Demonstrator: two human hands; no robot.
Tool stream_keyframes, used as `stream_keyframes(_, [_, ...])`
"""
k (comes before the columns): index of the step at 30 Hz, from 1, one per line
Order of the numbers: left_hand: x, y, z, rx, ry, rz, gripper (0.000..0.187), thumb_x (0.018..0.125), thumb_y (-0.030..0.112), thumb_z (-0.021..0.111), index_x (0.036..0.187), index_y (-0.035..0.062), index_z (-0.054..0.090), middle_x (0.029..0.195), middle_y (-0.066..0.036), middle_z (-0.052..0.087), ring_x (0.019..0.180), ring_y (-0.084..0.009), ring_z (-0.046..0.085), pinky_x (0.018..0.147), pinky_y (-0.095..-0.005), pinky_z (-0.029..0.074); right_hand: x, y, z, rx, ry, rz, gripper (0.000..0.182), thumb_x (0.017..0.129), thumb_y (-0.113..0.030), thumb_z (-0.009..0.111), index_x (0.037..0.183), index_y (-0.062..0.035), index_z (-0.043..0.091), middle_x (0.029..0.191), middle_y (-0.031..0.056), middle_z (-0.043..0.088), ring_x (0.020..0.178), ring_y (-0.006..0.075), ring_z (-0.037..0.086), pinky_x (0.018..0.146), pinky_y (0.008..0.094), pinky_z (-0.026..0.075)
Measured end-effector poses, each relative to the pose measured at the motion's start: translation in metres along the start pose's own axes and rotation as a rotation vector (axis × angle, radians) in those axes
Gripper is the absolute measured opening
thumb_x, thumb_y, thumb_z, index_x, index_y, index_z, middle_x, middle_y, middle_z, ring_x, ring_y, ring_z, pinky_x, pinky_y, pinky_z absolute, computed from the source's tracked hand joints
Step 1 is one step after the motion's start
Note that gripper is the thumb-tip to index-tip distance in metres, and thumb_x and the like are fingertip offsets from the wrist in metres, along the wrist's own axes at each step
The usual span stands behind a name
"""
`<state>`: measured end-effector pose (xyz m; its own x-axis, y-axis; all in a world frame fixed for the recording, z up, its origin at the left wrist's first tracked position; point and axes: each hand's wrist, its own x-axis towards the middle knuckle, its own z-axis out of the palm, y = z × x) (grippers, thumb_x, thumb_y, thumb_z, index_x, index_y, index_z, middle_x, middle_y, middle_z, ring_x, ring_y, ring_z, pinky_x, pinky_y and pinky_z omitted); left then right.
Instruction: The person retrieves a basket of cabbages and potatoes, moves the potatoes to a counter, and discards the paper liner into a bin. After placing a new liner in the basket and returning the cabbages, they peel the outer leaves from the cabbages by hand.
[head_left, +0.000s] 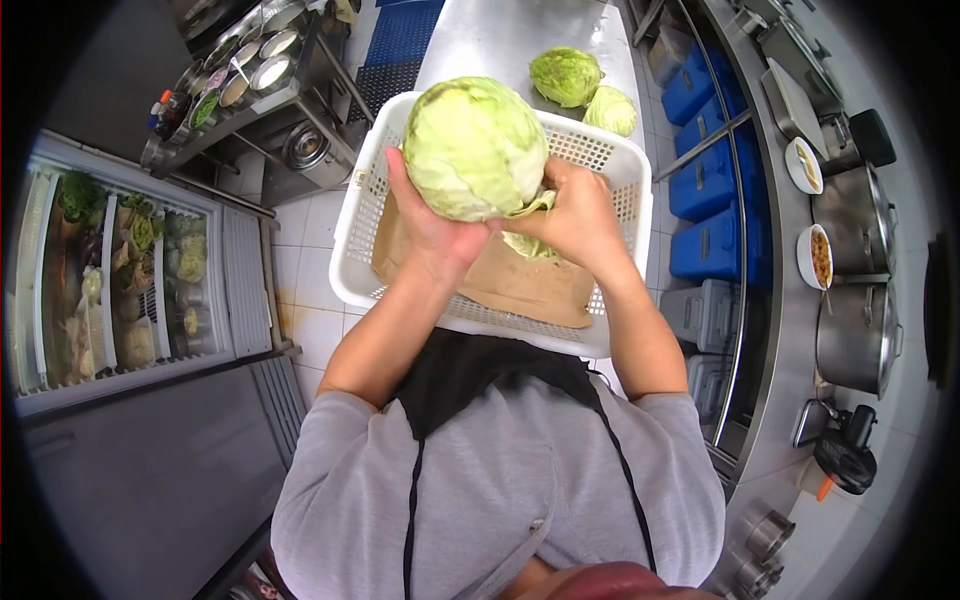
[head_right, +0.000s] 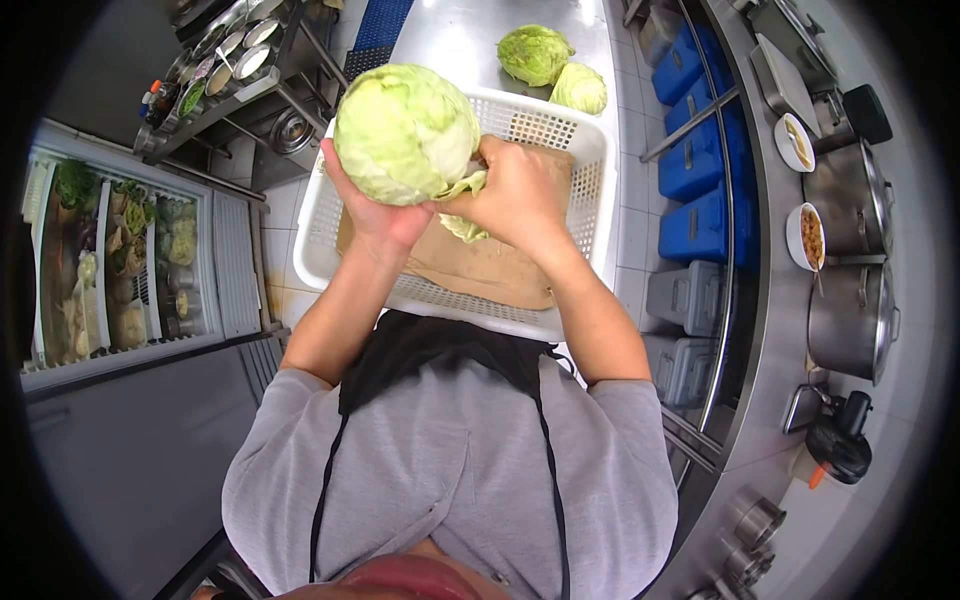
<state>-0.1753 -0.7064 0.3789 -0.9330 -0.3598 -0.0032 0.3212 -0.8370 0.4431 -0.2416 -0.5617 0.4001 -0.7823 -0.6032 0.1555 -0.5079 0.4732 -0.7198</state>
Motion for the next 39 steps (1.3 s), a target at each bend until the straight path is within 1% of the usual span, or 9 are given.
stream_keyframes(4, [0.005, 0.004, -0.011, 0.137, -0.115, 0.008, 0.098, 0.082, 0.084, 0.047, 0.152, 0.0163, 0.037, 0.153, -0.01, 0.041, 0.14, -0.0303, 0.042, 0.115, -0.0496, 0.037, -0.003, -0.001, -0.003, 0.377, -0.106, 0.029, 0.046, 0.065, -0.017, 0.089, 0.104, 0.0016, 0.072, 0.096, 0.0104, 0.076, 0.089, 0.015, 0.071, 0.081, 0.0313, 0.054])
stream_keyframes(10, [-0.009, -0.004, 0.0, 0.391, -0.073, 0.307, 0.104, 0.076, 0.061, 0.077, 0.151, 0.0093, 0.029, 0.147, -0.011, 0.044, 0.137, -0.0262, 0.045, 0.113, -0.0435, 0.041, -0.019, -0.009, 0.007, 0.037, 0.344, -0.078, 0.037, 0.068, -0.014, 0.085, 0.099, 0.0008, 0.071, 0.086, 0.0169, 0.073, 0.079, 0.0294, 0.073, 0.072, 0.0362, 0.054])
stream_keyframes(14, [-0.009, -0.007, -0.017, 0.303, -0.149, 0.299, 0.112, 0.066, 0.05, 0.091, 0.15, 0.0083, 0.03, 0.145, -0.011, 0.046, 0.135, -0.0251, 0.047, 0.112, -0.0426, 0.043, -0.022, -0.015, 0.005, -0.065, 0.261, -0.058, 0.029, 0.071, -0.013, 0.082, 0.094, 0.0002, 0.07, 0.084, 0.021, 0.07, 0.079, 0.037, 0.07, 0.068, 0.0381, 0.053])
stream_keyframes(20, [-0.011, 0.012, -0.01, 0.237, -0.236, 0.153, 0.108, 0.074, 0.077, 0.068, 0.152, 0.0119, 0.033, 0.15, -0.016, 0.043, 0.136, -0.0313, 0.047, 0.111, -0.0495, 0.044, -0.025, -0.003, -0.002, 0.148, 0.091, -0.179, 0.021, 0.074, -0.012, 0.079, 0.09, 0.0001, 0.071, 0.08, 0.0149, 0.071, 0.07, 0.0275, 0.07, 0.063, 0.0337, 0.052])
stream_keyframes(23, [0.0, 0.014, -0.014, -0.047, -0.233, 0.007, 0.099, 0.08, 0.078, 0.06, 0.152, 0.015, 0.035, 0.152, -0.018, 0.041, 0.135, -0.0355, 0.047, 0.108, -0.0555, 0.045, -0.021, 0.006, -0.007, 0.591, -0.038, -0.178, 0.017, 0.077, -0.014, 0.077, 0.088, -0.0013, 0.071, 0.074, 0.0099, 0.069, 0.064, 0.016, 0.066, 0.058, 0.0312, 0.051])
stream_keyframes(26, [0.015, 0.015, -0.024, -0.241, -0.64, -0.325, 0.091, 0.084, 0.073, 0.058, 0.151, 0.0152, 0.038, 0.153, -0.016, 0.042, 0.134, -0.0383, 0.048, 0.104, -0.0589, 0.044, -0.01, 0.032, -0.022, 1.199, -0.125, -0.11, 0.01, 0.086, -0.012, 0.071, 0.084, -0.0038, 0.065, 0.081, 0.0079, 0.07, 0.063, 0.0117, 0.062, 0.059, 0.0252, 0.053])
stream_keyframes(29, [0.011, 0.016, -0.025, -0.326, -0.424, -0.369, 0.084, 0.088, 0.068, 0.057, 0.15, 0.0146, 0.04, 0.152, -0.013, 0.044, 0.132, -0.0398, 0.049, 0.104, -0.0581, 0.043, -0.012, 0.029, -0.03, 1.413, -0.066, 0.075, 0.011, 0.088, -0.012, 0.069, 0.085, -0.0067, 0.06, 0.083, 0.0076, 0.069, 0.065, 0.0104, 0.061, 0.059, 0.0242, 0.053])
stream_keyframes(34, [0.016, 0.011, -0.003, 0.124, -0.178, -0.122, 0.088, 0.091, 0.073, 0.047, 0.151, 0.0094, 0.037, 0.15, -0.014, 0.046, 0.132, -0.034, 0.051, 0.107, -0.0504, 0.044, -0.016, 0.014, 0.003, 1.388, 0.067, 0.07, 0.027, 0.084, -0.013, 0.081, 0.083, -0.0081, 0.055, 0.112, 0.0152, 0.063, 0.079, 0.0115, 0.062, 0.07, 0.0258, 0.053])
stream_keyframes(39, [0.001, 0.018, -0.004, 0.278, -0.166, -0.157, 0.094, 0.089, 0.077, 0.048, 0.152, 0.0079, 0.034, 0.147, -0.013, 0.048, 0.133, -0.0287, 0.051, 0.11, -0.0456, 0.045, -0.022, 0.018, 0.001, 0.505, 0.441, -0.31, 0.033, 0.074, -0.015, 0.088, 0.074, -0.0072, 0.055, 0.116, 0.0195, 0.063, 0.092, 0.0235, 0.064, 0.077, 0.032, 0.051])
